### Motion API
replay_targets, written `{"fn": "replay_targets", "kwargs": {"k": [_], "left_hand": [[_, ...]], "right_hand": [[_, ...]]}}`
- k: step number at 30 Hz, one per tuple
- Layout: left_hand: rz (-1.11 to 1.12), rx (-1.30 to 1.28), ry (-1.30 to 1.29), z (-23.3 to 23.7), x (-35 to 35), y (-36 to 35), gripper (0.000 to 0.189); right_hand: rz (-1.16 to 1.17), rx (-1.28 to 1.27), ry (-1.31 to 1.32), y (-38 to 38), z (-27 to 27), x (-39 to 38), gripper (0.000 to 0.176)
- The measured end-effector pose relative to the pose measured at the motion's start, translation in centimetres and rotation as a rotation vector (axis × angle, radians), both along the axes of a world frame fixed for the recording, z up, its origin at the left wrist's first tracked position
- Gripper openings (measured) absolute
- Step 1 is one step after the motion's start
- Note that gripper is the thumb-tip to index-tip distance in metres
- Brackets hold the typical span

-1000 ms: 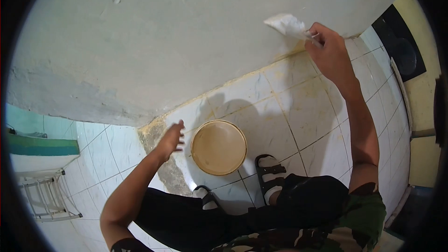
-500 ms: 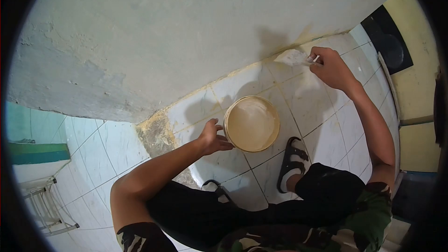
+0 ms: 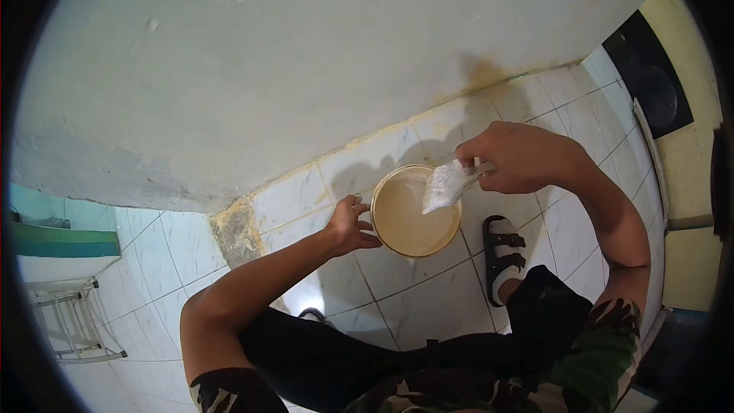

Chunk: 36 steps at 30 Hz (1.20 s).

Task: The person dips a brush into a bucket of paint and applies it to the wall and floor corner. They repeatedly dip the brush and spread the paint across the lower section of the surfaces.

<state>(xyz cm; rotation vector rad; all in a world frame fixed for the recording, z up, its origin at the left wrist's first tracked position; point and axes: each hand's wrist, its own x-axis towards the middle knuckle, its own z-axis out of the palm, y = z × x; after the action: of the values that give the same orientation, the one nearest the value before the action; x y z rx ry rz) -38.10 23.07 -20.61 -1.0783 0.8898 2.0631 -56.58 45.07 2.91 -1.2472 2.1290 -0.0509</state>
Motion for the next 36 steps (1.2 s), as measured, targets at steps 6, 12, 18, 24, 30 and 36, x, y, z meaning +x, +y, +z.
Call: {"fn": "replay_targets", "kwargs": {"k": [6, 12, 18, 24, 30, 36], "left_hand": [[0.140, 0.047, -0.091, 0.8, -2.8, 6.2, 0.075], [0.194, -0.068, -0.121, 0.3, -4.6, 10.6, 0.072], [0.372, -0.165, -0.184, 2.2, -5.9, 14.1, 0.061], [0.411, -0.205, -0.152, 1.4, -5.0, 16.8, 0.053], [0.340, -0.074, -0.154, 2.1, -4.2, 15.1, 0.058], [-1.053, -1.092, 0.036, 14.5, -4.3, 12.4, 0.059]], "right_hand": [[0.157, -0.147, -0.097, 6.4, -2.3, -5.1, 0.023], [0.368, -0.065, -0.119, 8.9, -5.7, -8.7, 0.021], [0.620, -0.126, -0.159, 8.8, -11.7, -10.8, 0.019], [0.784, -0.164, -0.195, 7.7, -13.8, -10.5, 0.017], [0.816, -0.359, -0.200, 8.3, -15.3, -9.8, 0.010], [0.723, -0.430, -0.178, 8.4, -16.7, -8.3, 0.010]]}}
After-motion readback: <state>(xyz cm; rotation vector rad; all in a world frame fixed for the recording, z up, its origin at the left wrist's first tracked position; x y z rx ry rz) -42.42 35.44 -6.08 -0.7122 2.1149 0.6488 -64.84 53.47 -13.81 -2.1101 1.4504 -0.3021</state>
